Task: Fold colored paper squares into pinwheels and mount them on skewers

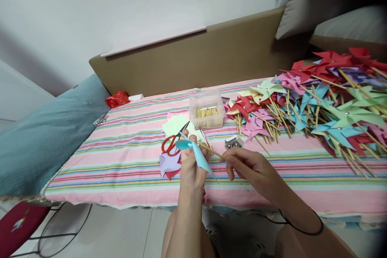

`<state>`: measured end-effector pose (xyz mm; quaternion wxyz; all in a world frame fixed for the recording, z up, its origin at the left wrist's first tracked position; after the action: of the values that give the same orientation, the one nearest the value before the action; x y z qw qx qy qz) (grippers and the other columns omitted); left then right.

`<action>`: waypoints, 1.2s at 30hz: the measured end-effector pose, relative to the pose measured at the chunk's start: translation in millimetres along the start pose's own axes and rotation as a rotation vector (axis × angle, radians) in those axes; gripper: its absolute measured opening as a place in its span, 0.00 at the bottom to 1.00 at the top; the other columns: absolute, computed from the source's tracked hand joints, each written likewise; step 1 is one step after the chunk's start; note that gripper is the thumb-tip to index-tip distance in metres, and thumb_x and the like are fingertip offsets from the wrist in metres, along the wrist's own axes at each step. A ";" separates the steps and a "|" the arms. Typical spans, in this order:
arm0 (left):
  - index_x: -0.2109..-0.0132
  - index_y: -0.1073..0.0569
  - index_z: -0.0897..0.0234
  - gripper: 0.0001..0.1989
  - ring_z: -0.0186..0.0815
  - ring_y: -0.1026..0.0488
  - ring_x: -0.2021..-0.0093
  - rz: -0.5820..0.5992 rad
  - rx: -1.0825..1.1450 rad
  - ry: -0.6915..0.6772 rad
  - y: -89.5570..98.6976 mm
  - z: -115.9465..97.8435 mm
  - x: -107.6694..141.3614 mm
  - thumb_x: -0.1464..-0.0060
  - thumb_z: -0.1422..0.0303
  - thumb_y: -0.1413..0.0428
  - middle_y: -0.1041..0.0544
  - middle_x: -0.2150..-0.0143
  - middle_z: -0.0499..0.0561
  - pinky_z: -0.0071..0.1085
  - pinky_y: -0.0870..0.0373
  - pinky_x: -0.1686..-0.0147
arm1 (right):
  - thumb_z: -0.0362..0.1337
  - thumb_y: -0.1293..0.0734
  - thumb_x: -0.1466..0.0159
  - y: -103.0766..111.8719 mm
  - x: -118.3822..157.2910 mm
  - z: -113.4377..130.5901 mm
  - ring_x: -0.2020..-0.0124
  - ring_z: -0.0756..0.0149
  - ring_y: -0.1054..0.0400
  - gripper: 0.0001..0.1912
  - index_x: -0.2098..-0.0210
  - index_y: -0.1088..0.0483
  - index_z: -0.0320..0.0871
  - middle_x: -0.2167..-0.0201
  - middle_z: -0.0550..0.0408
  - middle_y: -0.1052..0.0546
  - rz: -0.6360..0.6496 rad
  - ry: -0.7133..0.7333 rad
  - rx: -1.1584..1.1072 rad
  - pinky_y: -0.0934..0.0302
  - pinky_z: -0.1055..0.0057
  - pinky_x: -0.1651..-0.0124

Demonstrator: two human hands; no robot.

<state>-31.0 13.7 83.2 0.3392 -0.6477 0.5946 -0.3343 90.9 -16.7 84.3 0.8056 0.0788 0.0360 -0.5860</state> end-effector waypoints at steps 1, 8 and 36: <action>0.62 0.30 0.55 0.24 0.21 0.41 0.81 -0.001 -0.003 0.002 0.1 0.0 0.2 0.67 0.70 0.30 0.34 0.73 0.39 0.21 0.45 0.80 | 0.46 0.41 0.33 0.1 -0.2 0.4 0.80 0.71 0.46 0.15 0.67 0.31 0.44 0.81 0.59 0.30 -0.001 0.004 0.000 0.52 0.72 0.76; 0.62 0.28 0.55 0.18 0.22 0.38 0.80 0.035 0.025 -0.029 0.4 -2.8 -0.2 0.62 0.71 0.32 0.31 0.73 0.41 0.20 0.42 0.80 | 0.45 0.42 0.32 -0.5 1.2 -0.6 0.80 0.72 0.45 0.15 0.67 0.30 0.44 0.81 0.59 0.29 0.003 0.013 0.001 0.52 0.73 0.77; 0.53 0.35 0.51 0.29 0.22 0.33 0.77 0.226 -0.273 -0.123 3.6 -11.2 -6.6 0.61 0.72 0.32 0.30 0.65 0.41 0.19 0.37 0.77 | 0.39 0.36 0.36 24.9 6.1 16.1 0.78 0.72 0.37 0.10 0.63 0.23 0.45 0.79 0.58 0.28 -0.170 0.186 0.188 0.43 0.77 0.77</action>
<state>-42.7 19.6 86.1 0.3193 -0.6358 0.6818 -0.1702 115.9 -17.6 101.3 0.7352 0.2045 0.0621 -0.6433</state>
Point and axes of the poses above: each hand's wrist, its own x-axis away from the middle knuckle, its own y-axis out of the back of the hand, z = x × y, the point moved 9 cm from there along -x, towards the middle knuckle
